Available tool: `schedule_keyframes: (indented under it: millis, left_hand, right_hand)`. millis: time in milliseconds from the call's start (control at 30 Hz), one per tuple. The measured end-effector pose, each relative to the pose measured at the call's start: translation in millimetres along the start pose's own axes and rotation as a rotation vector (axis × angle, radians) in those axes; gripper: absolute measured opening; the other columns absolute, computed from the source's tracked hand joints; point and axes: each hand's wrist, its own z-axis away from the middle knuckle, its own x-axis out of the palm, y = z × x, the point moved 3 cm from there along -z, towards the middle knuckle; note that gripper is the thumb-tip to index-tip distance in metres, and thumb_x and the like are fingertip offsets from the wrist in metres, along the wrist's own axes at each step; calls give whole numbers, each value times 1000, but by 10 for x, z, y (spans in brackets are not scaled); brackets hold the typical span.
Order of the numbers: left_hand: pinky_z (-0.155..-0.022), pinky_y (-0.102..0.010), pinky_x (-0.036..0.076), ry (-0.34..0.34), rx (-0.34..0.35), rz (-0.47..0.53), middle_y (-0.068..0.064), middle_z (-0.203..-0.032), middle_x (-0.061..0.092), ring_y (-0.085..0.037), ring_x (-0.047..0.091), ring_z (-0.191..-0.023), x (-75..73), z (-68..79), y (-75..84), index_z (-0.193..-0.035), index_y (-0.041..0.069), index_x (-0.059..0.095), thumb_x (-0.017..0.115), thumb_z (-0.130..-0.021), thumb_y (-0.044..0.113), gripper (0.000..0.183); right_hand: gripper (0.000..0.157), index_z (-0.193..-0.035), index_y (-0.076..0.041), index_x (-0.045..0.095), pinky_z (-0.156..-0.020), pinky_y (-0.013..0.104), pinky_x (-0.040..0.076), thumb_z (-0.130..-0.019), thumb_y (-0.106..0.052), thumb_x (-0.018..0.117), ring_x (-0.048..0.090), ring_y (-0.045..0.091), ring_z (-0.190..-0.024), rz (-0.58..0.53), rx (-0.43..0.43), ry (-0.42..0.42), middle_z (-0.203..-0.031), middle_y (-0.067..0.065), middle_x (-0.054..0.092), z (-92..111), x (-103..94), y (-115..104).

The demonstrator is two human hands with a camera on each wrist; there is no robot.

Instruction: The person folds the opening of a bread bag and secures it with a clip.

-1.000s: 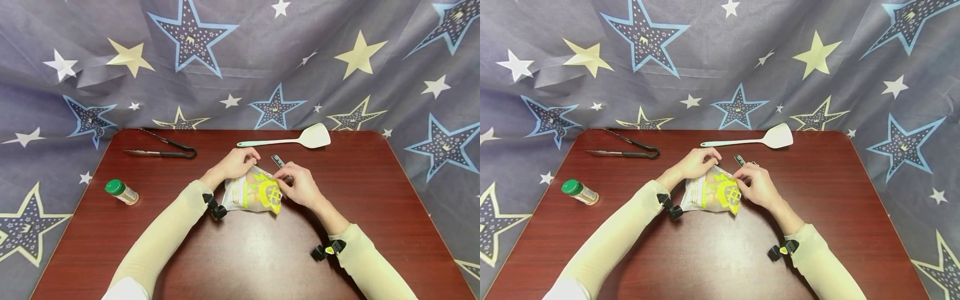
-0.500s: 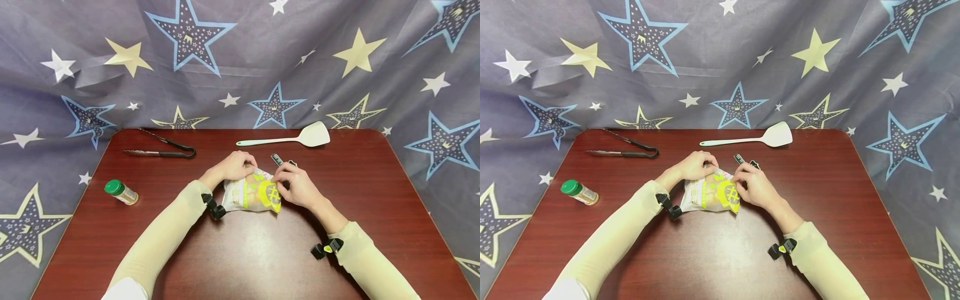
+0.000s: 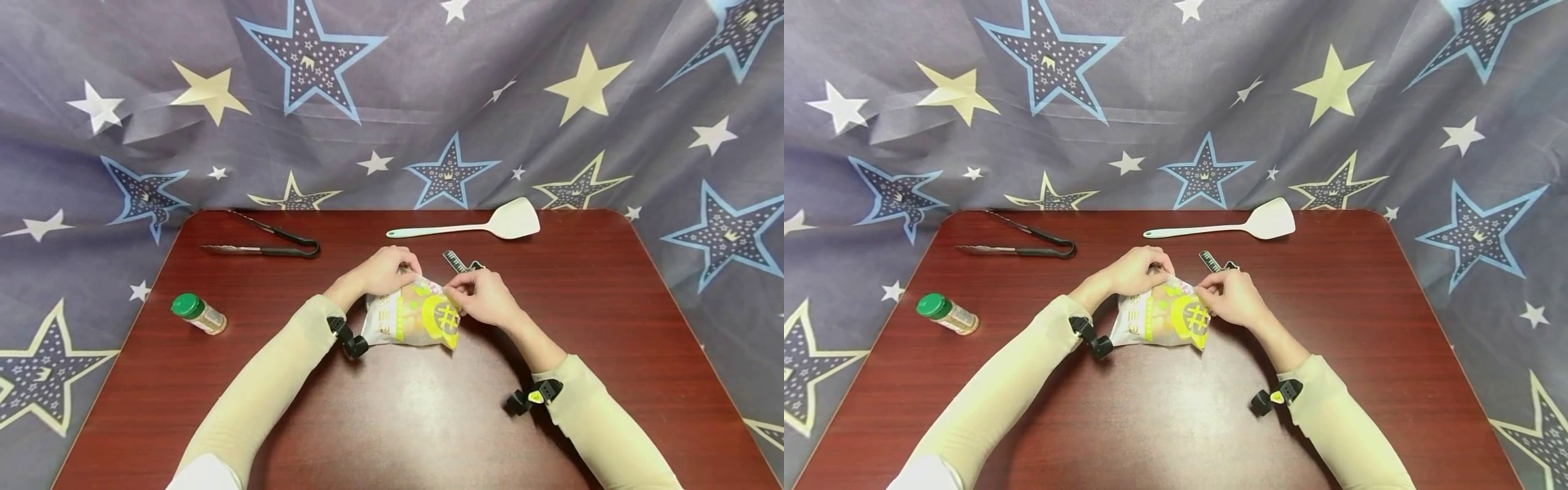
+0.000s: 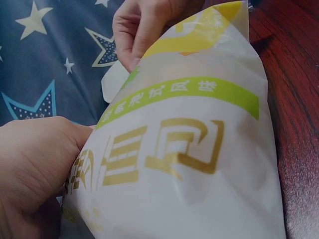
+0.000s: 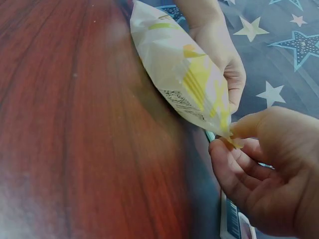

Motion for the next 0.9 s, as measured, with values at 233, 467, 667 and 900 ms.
schedule_keyframes:
  millis: [233, 467, 667, 900]
  left_hand:
    - [-89, -35, 52, 11, -14, 4, -4, -101, 73, -20, 64, -94, -8, 2, -15, -100, 17, 80, 67, -100, 11, 14]
    - [-91, -36, 53, 34, -37, -27, -5, -102, 75, -22, 66, -96, -17, -2, -26, -102, 16, 81, 67, -98, 13, 15]
    - [-91, -37, 53, 40, -39, -28, -5, -101, 75, -22, 65, -96, -24, 7, -35, -100, 16, 81, 66, -98, 12, 16]
    - [-93, -38, 53, 47, -54, 1, -6, -103, 74, -22, 66, -98, -17, 19, -31, -101, 15, 81, 63, -100, 8, 20]
  right_hand:
    - [7, -89, -15, 84, -59, 23, 50, -94, -18, 80, 62, 6, -59, 65, -38, 7, -71, -4, 75, 8, -16, -54]
    - [8, -86, -17, 83, -62, 23, 50, -94, -18, 80, 61, 4, -63, 106, -66, 50, -71, -5, 73, 31, -12, -44]
    - [7, -87, -16, 83, -62, 22, 51, -92, -16, 79, 62, 5, -64, 100, -97, 80, -72, -5, 74, 42, 1, -35]
    - [5, -85, -14, 81, -63, 22, 52, -90, -13, 78, 62, 6, -65, 82, -121, 57, -73, -3, 73, 37, 12, -23]
